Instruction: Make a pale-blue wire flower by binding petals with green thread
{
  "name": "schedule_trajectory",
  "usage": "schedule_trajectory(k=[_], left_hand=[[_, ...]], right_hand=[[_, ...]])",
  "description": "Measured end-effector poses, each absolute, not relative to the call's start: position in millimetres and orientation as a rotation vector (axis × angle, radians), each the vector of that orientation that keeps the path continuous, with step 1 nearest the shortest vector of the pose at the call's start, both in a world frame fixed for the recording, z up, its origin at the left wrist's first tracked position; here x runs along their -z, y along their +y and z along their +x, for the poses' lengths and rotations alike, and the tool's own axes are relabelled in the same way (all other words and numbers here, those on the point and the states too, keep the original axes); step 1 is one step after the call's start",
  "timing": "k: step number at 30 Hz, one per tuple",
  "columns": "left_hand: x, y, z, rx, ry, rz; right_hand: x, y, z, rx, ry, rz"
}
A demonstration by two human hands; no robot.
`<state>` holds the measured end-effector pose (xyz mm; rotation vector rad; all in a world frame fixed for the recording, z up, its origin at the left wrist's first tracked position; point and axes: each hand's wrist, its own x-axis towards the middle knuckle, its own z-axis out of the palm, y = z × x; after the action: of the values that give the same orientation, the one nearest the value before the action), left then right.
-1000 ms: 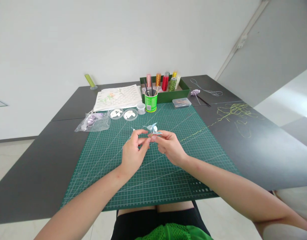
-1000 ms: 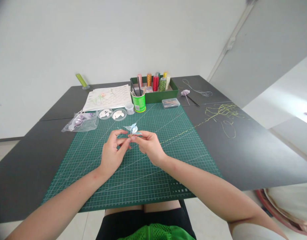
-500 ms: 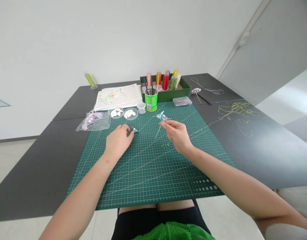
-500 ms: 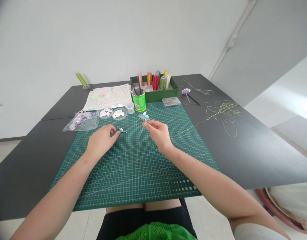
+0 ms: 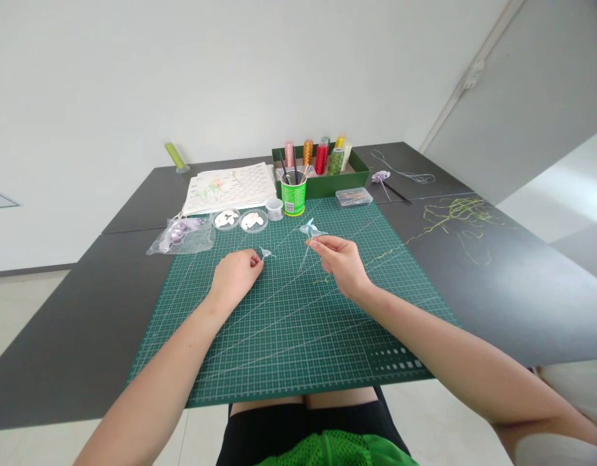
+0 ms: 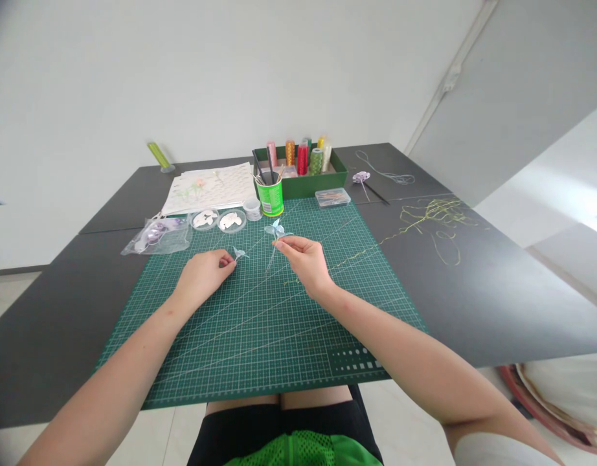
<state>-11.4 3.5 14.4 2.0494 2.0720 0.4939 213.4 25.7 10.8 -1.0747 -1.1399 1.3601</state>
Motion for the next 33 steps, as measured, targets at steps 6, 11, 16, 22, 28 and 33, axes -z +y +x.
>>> schedule_trajectory(k=[6,11,16,22,28,33], left_hand=[[-18,-4,7,-1.020,1.824,1.924],[-19,-17,21,-1.157,1.693,2.025],[-13,-24,32,-1.271,1.539,1.717],[-8,-26,35,-1.325,1.570,1.548],[-13,-24,36,-1.343,1.480,1.535],[-16,-23,38,-1.354,1.465,1.497]], right_hand=[[-9,26,213,-1.331,-1.148,-1.082],[-8,26,212,-1.344,-1.127,-1.073],[-9,20,206,-1.365,-1.153,-1.056],[-8,10,196,-1.437,-1.208,-1.067],[-3,6,194,-1.359,-1.313,-1.047],[-1,6,192,-1.278,-1.396,-1.051]])
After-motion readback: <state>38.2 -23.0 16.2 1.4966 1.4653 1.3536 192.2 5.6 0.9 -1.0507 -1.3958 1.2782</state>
